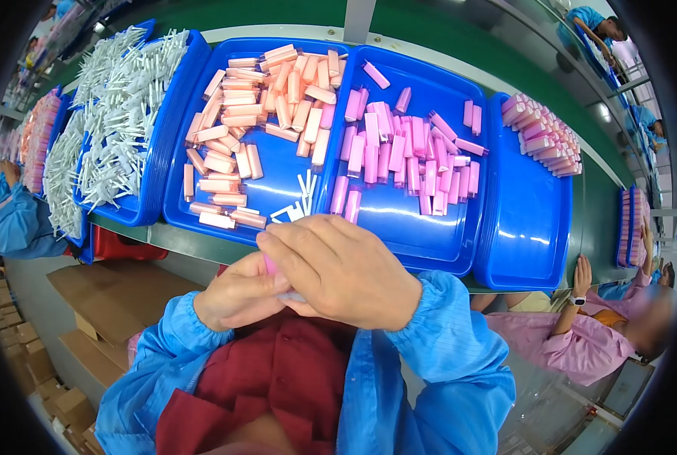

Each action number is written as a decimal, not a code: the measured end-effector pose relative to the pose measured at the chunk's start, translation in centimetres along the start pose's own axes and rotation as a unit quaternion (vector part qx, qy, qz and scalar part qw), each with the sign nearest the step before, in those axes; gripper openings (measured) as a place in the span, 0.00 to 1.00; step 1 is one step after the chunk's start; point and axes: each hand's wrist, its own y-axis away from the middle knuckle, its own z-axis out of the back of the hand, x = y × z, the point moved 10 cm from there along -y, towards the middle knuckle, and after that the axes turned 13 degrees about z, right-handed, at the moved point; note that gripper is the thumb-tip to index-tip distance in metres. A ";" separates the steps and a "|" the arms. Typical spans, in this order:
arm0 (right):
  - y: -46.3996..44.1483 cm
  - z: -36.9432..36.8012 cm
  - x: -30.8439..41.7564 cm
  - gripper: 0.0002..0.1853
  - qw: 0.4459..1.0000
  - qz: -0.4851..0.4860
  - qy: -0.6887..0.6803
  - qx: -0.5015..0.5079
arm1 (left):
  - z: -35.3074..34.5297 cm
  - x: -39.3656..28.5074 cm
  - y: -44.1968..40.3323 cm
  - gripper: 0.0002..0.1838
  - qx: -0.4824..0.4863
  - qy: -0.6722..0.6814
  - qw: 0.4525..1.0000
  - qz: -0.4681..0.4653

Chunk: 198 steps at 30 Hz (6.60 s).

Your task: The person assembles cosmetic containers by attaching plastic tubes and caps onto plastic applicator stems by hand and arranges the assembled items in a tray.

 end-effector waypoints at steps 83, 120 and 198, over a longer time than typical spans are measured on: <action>23.9 20.9 -17.6 0.11 0.784 -0.428 0.362 -0.268 | 2.1 -6.4 3.1 0.10 -0.315 -0.388 0.839 -0.217; 13.5 7.9 -17.8 0.10 0.890 -0.314 0.329 0.043 | -0.6 -9.7 7.0 0.09 -0.314 -0.513 0.734 -0.314; 8.5 -3.8 -6.0 0.26 0.708 -0.297 -0.472 -0.433 | 1.4 -5.1 1.2 0.16 -0.229 -0.314 0.851 -0.353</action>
